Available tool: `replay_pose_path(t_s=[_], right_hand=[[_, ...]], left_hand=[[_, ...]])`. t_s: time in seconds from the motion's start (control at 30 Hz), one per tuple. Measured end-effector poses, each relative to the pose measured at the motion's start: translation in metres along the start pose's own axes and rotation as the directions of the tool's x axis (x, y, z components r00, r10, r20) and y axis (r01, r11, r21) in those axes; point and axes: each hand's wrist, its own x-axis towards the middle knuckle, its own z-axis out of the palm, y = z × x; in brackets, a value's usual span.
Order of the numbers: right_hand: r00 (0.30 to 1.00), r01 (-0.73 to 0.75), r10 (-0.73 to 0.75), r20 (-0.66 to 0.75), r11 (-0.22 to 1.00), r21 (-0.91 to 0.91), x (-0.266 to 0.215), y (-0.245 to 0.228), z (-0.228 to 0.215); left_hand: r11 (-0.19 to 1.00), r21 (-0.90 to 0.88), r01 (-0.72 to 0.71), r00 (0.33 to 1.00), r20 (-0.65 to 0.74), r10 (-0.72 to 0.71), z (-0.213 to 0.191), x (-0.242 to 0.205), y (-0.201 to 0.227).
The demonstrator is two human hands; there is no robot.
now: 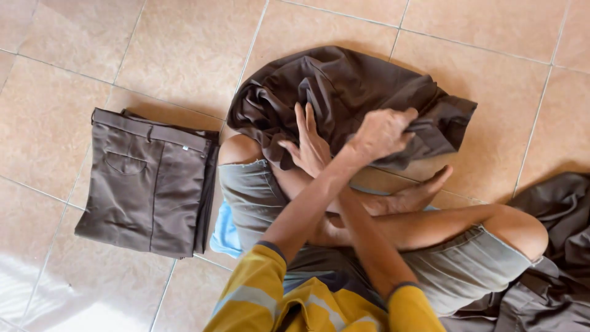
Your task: Folding brown trousers neatly while sitting on the floor and stacking them.
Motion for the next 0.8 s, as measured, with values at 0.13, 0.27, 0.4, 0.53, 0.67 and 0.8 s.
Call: replay_pose_path(t_s=[0.13,0.27,0.4,0.53,0.67,0.8], right_hand=[[0.919,-0.394,0.394,0.0,0.919,0.014,0.034,0.018,0.014],[0.816,-0.558,0.577,0.044,0.764,0.323,0.0,0.108,0.054],[0.703,-0.641,0.704,0.096,0.569,0.515,-0.055,0.204,0.042],[0.602,-0.672,0.797,0.042,0.535,-0.513,-0.11,0.243,-0.099],[0.974,0.043,-0.226,0.015,0.119,-0.992,-0.098,0.182,-0.217],[0.994,0.098,0.02,0.105,0.217,-0.971,-0.096,0.161,-0.189]], left_hand=[[0.998,-0.069,0.005,1.0,-0.021,-0.006,0.025,0.005,-0.01],[0.981,-0.139,0.134,0.987,-0.071,-0.144,0.006,0.018,-0.044],[0.922,-0.333,0.199,0.933,-0.223,-0.282,-0.049,0.036,-0.092],[0.749,-0.648,0.14,0.649,-0.511,-0.564,-0.05,0.04,-0.169],[0.494,-0.855,0.158,0.468,-0.375,-0.8,-0.028,-0.006,-0.181],[0.434,-0.851,0.297,0.363,-0.32,-0.875,0.068,-0.034,-0.235]])
